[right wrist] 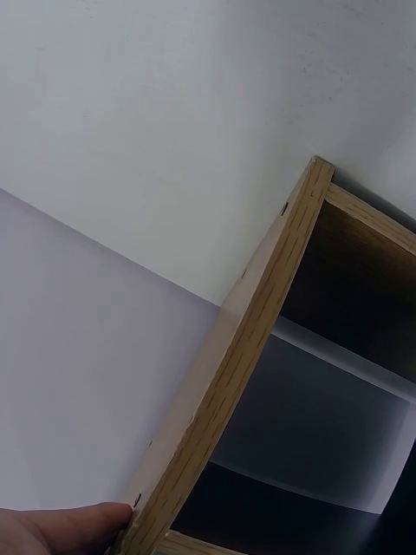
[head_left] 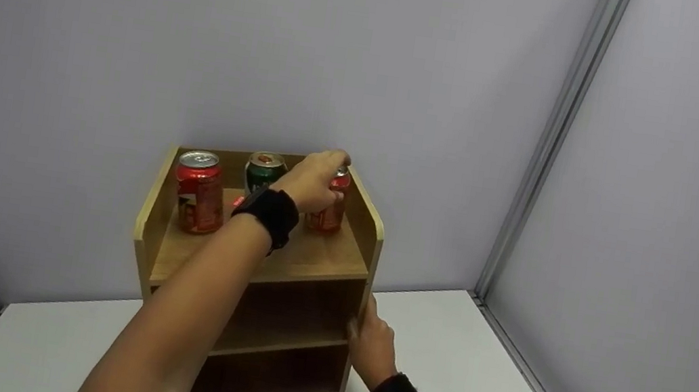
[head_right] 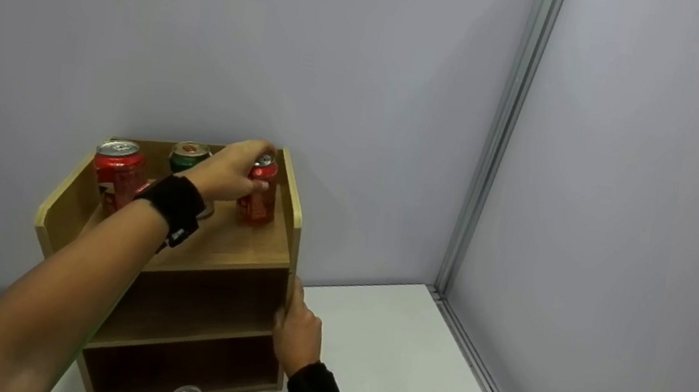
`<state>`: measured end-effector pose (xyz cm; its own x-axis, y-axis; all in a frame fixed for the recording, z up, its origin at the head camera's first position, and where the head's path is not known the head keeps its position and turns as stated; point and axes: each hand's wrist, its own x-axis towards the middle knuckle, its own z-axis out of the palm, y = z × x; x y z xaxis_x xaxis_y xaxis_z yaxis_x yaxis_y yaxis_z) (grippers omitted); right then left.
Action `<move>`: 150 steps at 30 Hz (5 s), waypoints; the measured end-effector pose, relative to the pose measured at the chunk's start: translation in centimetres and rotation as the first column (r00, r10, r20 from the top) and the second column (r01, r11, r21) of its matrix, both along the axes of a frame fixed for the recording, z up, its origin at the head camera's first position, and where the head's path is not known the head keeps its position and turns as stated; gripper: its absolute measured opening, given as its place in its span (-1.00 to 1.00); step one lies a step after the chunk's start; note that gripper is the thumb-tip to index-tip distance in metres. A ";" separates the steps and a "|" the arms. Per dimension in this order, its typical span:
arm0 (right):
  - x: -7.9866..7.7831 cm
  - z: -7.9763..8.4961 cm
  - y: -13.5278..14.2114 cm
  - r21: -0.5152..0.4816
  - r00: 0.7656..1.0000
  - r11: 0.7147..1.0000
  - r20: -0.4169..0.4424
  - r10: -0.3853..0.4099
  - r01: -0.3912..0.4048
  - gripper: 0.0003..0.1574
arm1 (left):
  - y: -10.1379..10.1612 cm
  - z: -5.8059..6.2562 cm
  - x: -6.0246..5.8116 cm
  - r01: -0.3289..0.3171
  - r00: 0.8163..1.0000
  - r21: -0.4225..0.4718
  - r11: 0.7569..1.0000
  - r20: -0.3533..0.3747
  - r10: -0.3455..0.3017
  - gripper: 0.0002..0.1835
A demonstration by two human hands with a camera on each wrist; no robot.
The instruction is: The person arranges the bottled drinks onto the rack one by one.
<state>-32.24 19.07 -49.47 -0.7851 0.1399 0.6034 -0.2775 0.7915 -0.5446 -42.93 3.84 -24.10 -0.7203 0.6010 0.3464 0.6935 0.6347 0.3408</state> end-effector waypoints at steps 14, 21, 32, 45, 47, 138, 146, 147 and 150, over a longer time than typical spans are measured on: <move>0.2 0.4 0.6 0.020 1.000 1.000 -0.008 -0.012 0.012 -0.43 | 0.1 0.0 0.1 -0.019 0.999 -0.036 0.999 0.033 0.020 -0.33; -0.7 0.2 0.4 0.055 0.999 0.998 -0.054 -0.002 0.005 -0.51 | 0.1 -0.6 -0.6 -0.060 0.998 0.007 0.998 0.025 0.059 -0.28; -1.4 -0.2 -0.2 0.053 1.000 0.998 -0.021 0.023 -0.022 -0.51 | -2.9 -0.7 0.9 -0.071 0.997 0.035 0.997 0.006 0.071 -0.24; -2.8 1.1 1.0 0.041 1.000 0.999 -0.012 0.020 -0.019 -0.56 | -6.7 -0.8 7.5 0.173 0.949 0.107 0.979 -0.282 -0.137 -0.40; -2.7 0.9 1.2 0.046 0.999 0.999 -0.023 0.026 -0.025 -0.54 | -7.7 -2.2 9.2 0.199 0.926 0.120 0.973 -0.348 -0.147 -0.44; -3.0 -0.6 4.7 -0.038 0.991 0.997 0.106 0.078 -0.075 -0.42 | -16.5 -28.2 16.9 -0.432 0.877 0.504 0.748 0.428 0.218 0.08; -3.1 -0.5 4.7 -0.043 0.989 0.997 0.129 0.071 -0.066 -0.37 | -16.1 -25.2 17.6 -0.416 0.901 0.541 0.731 0.355 0.250 0.03; -3.1 -0.5 4.7 -0.048 0.988 0.997 0.135 0.073 -0.067 -0.37 | -16.1 -24.9 17.7 -0.409 0.905 0.548 0.729 0.344 0.249 0.02; -3.0 -0.6 4.6 -0.062 0.985 0.996 0.153 0.080 -0.071 -0.35 | -16.0 -24.0 18.1 -0.387 0.918 0.562 0.731 0.306 0.250 0.02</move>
<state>-35.23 23.63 -50.10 -0.8782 0.1070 0.4662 -0.2439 0.7383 -0.6288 -24.84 -12.21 -48.06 -0.9228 0.0392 0.3833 0.3630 0.4213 0.8311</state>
